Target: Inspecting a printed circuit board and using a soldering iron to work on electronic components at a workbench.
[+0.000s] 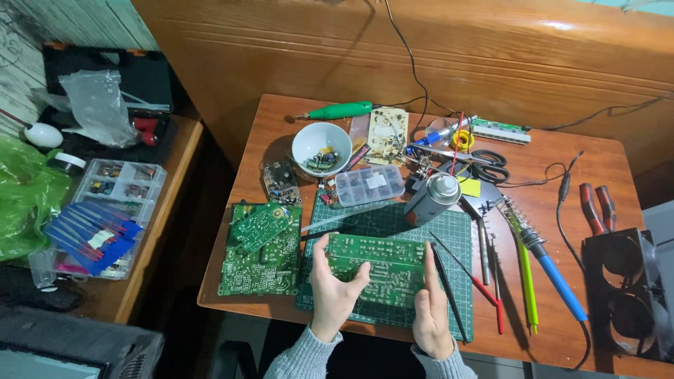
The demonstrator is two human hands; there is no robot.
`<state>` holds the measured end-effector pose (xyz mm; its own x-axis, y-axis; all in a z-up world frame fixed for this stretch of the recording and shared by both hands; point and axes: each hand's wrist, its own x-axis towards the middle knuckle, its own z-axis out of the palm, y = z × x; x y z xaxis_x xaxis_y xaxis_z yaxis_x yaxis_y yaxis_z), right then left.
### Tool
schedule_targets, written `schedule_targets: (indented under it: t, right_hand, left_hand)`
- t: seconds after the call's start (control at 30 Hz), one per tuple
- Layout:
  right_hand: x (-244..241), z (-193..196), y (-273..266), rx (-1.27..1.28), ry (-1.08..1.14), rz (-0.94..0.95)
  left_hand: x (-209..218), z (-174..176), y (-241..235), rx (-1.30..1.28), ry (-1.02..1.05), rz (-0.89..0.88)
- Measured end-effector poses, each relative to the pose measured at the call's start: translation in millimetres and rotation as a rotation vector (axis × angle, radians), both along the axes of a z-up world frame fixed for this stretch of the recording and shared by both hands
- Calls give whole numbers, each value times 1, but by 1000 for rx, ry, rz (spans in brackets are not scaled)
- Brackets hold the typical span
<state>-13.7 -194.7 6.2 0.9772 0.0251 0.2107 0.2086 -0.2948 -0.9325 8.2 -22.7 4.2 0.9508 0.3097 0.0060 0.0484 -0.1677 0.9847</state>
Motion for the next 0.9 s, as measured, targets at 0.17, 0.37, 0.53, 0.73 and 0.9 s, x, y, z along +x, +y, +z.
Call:
schedule_targets:
  t: [0.17,0.37,0.53,0.73,0.9]
  right_hand:
    - [0,-3,-1,51,-17,-15]
    - [-2,-5,-2,93,1,-21]
    - [-1,-6,-2,96,52,-25]
    - [-1,1,2,120,95,-32]
    - [-2,4,3,80,81,20]
  left_hand:
    - [1,8,5,-67,63,-42]
    - [1,8,8,-84,55,-52]
    - [1,5,9,-132,87,-28]
    - [0,6,8,-112,79,-18]
    - [1,22,10,-76,-4,-71]
